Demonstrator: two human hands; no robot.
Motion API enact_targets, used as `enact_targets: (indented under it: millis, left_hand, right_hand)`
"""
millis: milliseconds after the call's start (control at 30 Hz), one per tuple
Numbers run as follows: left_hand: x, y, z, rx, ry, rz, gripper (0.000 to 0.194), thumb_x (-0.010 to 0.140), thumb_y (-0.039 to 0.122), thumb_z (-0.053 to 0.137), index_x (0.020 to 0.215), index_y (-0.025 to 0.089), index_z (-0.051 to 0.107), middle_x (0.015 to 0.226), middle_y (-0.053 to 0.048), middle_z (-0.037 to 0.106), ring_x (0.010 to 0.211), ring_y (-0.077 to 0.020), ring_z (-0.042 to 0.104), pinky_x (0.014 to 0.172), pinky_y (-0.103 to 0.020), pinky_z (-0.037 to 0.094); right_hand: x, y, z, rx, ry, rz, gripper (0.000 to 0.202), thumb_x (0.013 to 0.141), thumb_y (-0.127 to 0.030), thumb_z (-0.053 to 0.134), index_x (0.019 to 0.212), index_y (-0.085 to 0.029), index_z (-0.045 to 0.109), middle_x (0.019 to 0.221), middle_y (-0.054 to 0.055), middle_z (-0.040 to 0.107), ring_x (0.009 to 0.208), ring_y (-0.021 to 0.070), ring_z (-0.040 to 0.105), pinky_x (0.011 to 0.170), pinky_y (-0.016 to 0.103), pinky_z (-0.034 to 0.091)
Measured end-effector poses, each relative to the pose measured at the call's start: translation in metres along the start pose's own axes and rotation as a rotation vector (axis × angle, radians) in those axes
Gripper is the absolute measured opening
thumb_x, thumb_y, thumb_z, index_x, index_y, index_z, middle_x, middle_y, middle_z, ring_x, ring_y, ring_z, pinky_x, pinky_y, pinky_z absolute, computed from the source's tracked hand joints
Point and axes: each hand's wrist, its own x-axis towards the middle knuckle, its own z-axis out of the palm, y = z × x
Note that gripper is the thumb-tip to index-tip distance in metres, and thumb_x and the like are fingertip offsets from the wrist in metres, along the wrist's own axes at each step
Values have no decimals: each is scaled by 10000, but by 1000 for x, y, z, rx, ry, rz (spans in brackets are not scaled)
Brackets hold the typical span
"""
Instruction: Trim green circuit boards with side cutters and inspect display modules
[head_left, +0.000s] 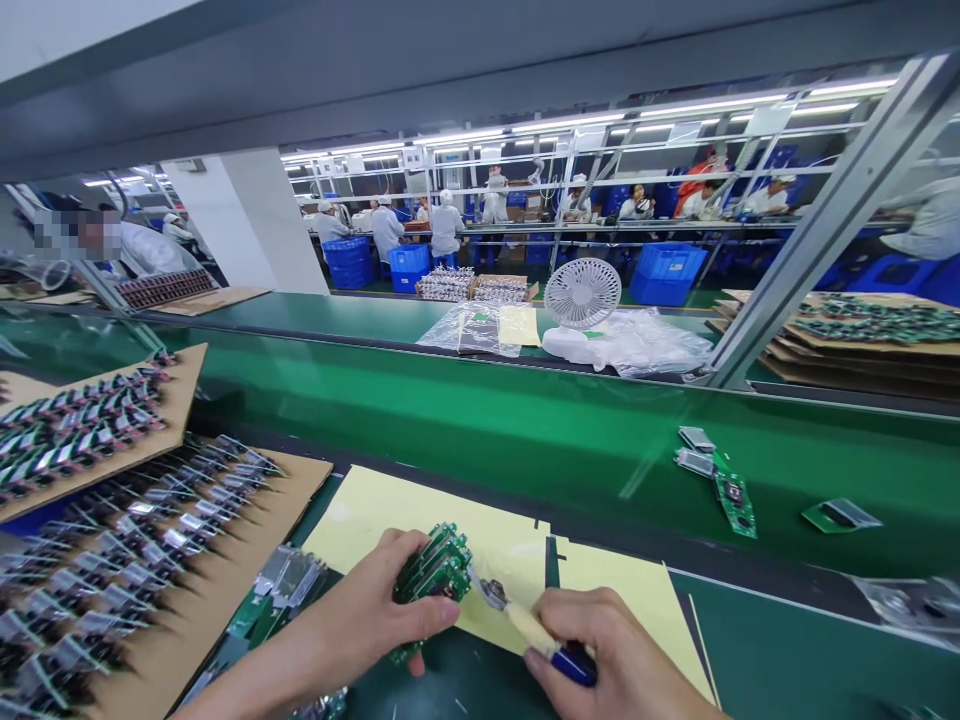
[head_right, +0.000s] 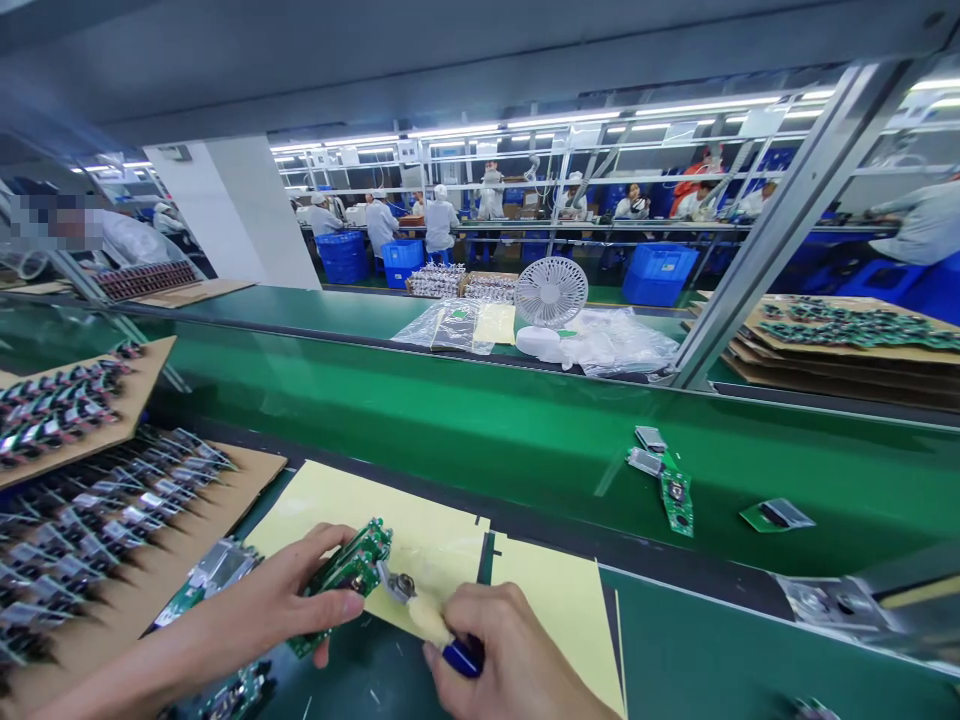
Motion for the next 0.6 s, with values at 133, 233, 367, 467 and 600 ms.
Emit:
enact_targets:
  millis: [133,233,367,467,600]
  left_hand:
    - [-4,2,-3,58,31,18,336,728,422,581,930,185,454,912,3,390,556,-112,570,601,-300,475]
    - [-6,3,-4,115,101,33,296,732,408,573,897,189,461,903,5,366,551,-107,553,575,-288,477]
    - [-8,1,-4,174,175,51,317,729,393,581,952,206,457,992,-26,371,538,-98,534,539,-279,479]
    - [-8,-3,-3,175,225,58,318,710,400,594,925,213,452,1043,-47,368,552,-106,517,518,-282,485]
    - [-8,-4,-2,139,258,57,311,683,404,607,872,214,450,1065,-50,351,555,-111,512,504,-291,485]
  right_hand:
    - [5,4,1,-84,3,74,267,803,-158,431,538,-181,452,472,-63,386,437,70,412,391,151,303]
    - [11,9,-4,-506,74,2,224,753,-117,500,542,-191,496,517,-54,483,459,77,470,405,152,340]
    - [19,15,-5,-771,144,-80,127,596,-53,592,633,-171,618,675,55,589,631,209,552,540,304,438]
    - [22,17,-3,-926,161,-172,175,541,-5,589,649,-126,654,818,140,616,769,283,536,694,432,429]
    - [24,17,-2,-1028,173,-248,180,512,-29,592,641,-130,666,830,130,620,784,273,512,758,450,399]
